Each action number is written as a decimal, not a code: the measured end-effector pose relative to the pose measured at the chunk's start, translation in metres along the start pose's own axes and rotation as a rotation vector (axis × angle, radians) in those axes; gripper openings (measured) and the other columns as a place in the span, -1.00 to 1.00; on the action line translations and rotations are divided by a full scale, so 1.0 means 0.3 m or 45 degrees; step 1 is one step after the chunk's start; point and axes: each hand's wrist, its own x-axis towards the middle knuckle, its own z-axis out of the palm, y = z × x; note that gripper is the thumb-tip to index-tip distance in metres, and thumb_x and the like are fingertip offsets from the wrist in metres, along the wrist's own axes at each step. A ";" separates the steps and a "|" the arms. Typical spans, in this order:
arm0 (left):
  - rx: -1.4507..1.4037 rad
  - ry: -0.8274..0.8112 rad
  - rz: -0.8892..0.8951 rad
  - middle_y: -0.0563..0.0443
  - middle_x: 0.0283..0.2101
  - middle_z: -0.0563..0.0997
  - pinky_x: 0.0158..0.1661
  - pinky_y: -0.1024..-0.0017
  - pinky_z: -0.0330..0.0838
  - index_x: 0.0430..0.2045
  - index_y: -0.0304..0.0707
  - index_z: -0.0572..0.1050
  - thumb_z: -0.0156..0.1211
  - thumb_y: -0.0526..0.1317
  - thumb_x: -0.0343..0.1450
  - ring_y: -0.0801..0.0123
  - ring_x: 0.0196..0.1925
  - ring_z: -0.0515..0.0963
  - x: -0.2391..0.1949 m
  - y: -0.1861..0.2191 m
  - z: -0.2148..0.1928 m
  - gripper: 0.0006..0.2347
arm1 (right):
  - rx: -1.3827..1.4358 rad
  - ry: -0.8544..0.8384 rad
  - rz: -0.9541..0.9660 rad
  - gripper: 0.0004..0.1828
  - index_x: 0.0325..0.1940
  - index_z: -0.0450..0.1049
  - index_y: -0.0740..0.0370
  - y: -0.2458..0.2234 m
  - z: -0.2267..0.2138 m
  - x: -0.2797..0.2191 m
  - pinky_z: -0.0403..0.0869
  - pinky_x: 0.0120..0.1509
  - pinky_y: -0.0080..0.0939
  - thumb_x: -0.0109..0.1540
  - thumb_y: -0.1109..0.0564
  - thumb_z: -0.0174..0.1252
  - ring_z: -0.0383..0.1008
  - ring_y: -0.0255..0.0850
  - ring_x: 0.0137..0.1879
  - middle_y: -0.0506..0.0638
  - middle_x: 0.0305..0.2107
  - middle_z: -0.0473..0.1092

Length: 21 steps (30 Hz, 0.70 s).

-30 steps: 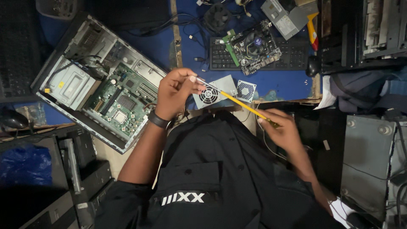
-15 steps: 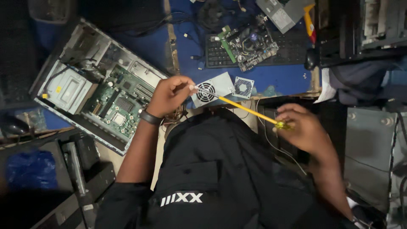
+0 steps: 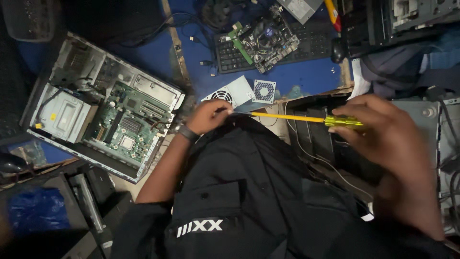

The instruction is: The person uses a screwdriver to remove screws from a computer case and power supply unit. They then place the power supply into the case and continue to secure it with screws.

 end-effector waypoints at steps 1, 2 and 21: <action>0.059 -0.026 -0.042 -0.07 -0.18 0.67 -0.21 0.40 0.57 -0.20 -0.27 0.57 0.21 -0.29 0.44 0.26 -0.19 0.68 0.010 -0.003 0.012 -0.88 | 0.047 0.011 -0.051 -0.60 -0.07 0.62 0.17 -0.003 -0.012 0.002 0.52 -0.19 -0.27 0.04 0.08 0.47 0.59 -0.21 -0.20 0.00 -0.21 0.53; 0.080 -0.039 0.049 -0.08 -0.18 0.66 -0.16 0.36 0.55 -0.21 -0.27 0.57 0.22 -0.29 0.45 0.20 -0.16 0.67 0.023 -0.003 0.022 -0.89 | 0.096 0.021 -0.103 -0.61 -0.08 0.61 0.20 -0.007 -0.020 0.007 0.53 -0.19 -0.29 0.05 0.09 0.46 0.60 -0.22 -0.18 0.02 -0.20 0.53; 0.279 -0.009 0.336 -0.10 -0.07 0.67 0.00 0.25 0.49 -0.12 -0.21 0.61 0.18 -0.18 0.51 0.05 -0.03 0.64 0.253 0.175 0.093 -0.83 | 0.276 0.426 -0.604 -0.55 0.11 0.47 0.32 -0.105 0.111 0.251 0.56 0.02 -0.20 0.28 0.10 0.50 0.62 -0.06 -0.03 0.15 -0.06 0.52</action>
